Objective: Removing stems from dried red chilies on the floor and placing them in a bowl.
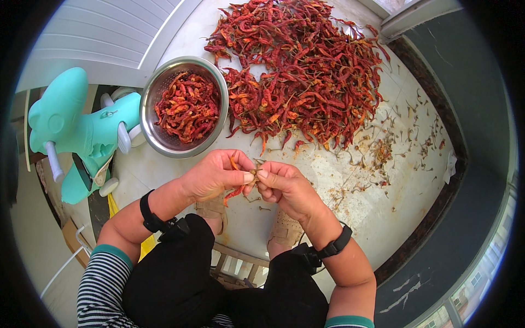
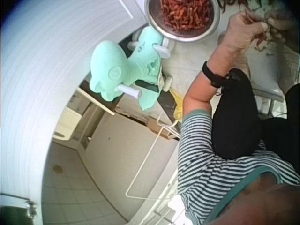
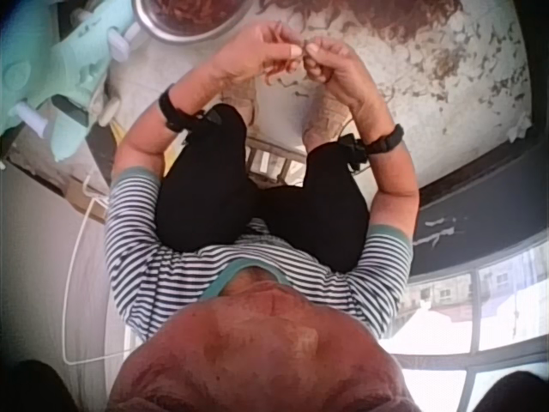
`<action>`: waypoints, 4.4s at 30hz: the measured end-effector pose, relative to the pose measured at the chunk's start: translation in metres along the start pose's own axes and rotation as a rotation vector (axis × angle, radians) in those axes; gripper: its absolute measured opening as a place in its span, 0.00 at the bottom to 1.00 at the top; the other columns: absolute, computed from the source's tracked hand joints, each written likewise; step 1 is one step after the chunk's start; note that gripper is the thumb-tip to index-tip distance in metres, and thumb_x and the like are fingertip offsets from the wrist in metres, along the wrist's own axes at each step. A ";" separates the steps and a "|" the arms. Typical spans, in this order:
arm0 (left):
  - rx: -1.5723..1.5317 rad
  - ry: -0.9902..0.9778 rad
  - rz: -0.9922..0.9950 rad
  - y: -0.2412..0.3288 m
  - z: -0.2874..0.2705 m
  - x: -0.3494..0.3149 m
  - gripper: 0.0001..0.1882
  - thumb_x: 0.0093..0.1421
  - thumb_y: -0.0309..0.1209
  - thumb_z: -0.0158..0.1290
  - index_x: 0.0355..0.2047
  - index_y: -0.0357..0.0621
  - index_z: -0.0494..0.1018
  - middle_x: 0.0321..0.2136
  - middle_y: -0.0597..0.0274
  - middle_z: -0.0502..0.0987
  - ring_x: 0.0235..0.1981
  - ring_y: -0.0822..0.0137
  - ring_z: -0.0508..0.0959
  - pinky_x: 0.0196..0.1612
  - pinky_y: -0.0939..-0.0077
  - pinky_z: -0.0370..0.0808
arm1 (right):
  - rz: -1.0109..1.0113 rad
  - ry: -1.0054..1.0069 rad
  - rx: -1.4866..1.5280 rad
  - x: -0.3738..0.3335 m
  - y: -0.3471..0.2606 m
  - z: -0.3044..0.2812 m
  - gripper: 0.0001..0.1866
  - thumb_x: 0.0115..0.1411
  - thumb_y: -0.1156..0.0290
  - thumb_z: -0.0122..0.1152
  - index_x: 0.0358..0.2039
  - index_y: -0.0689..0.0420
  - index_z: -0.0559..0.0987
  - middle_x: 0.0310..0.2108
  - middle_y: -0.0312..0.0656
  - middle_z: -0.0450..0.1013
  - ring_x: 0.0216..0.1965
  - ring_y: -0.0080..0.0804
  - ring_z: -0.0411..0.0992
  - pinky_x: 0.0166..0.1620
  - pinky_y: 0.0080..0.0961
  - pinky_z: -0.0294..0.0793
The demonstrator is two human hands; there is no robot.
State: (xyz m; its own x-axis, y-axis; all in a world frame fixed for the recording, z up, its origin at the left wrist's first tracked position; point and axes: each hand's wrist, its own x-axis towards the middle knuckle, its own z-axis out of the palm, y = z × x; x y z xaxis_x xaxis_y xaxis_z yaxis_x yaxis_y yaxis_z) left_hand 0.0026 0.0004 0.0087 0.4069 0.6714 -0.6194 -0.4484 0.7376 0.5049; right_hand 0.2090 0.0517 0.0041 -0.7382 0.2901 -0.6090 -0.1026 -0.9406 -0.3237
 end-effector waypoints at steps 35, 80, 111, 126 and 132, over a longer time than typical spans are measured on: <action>0.203 -0.115 0.134 -0.007 -0.010 0.000 0.04 0.63 0.24 0.54 0.38 0.37 0.75 0.31 0.63 0.78 0.32 0.75 0.78 0.36 0.81 0.74 | 0.031 0.092 0.067 0.006 0.011 -0.007 0.09 0.65 0.63 0.59 0.32 0.54 0.75 0.24 0.27 0.67 0.23 0.17 0.62 0.26 0.13 0.59; 0.012 -0.019 -0.106 -0.015 -0.014 0.006 0.18 0.70 0.35 0.45 0.54 0.35 0.70 0.45 0.59 0.77 0.46 0.69 0.77 0.52 0.69 0.77 | -1.265 0.106 -2.037 0.001 0.011 -0.007 0.19 0.51 0.71 0.58 0.45 0.55 0.78 0.42 0.37 0.73 0.39 0.31 0.73 0.41 0.30 0.72; -0.160 -0.033 -0.112 -0.016 -0.012 0.003 0.09 0.64 0.33 0.55 0.37 0.40 0.75 0.26 0.67 0.75 0.28 0.73 0.75 0.35 0.76 0.75 | -0.363 0.224 -0.273 -0.004 0.024 0.002 0.06 0.65 0.70 0.59 0.39 0.58 0.77 0.28 0.31 0.71 0.27 0.16 0.66 0.32 0.14 0.64; 0.433 0.234 0.010 -0.017 0.002 -0.002 0.12 0.62 0.31 0.53 0.42 0.38 0.79 0.20 0.69 0.75 0.22 0.81 0.71 0.25 0.81 0.70 | -0.665 0.421 -1.068 -0.001 0.019 0.017 0.06 0.60 0.76 0.62 0.38 0.61 0.81 0.29 0.37 0.73 0.25 0.20 0.69 0.29 0.17 0.69; 0.964 0.245 0.300 -0.015 0.008 -0.004 0.09 0.60 0.30 0.54 0.31 0.36 0.77 0.21 0.51 0.75 0.21 0.60 0.74 0.29 0.68 0.72 | -0.463 0.377 -0.905 0.002 0.026 0.002 0.07 0.64 0.71 0.59 0.38 0.62 0.79 0.28 0.34 0.73 0.27 0.18 0.69 0.32 0.16 0.69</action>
State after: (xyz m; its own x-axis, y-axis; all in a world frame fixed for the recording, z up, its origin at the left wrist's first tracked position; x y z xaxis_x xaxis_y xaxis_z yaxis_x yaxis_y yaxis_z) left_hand 0.0136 -0.0130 0.0085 0.1626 0.8835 -0.4394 0.3657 0.3596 0.8584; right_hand 0.2035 0.0275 -0.0041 -0.4858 0.7646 -0.4234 0.3251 -0.2916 -0.8996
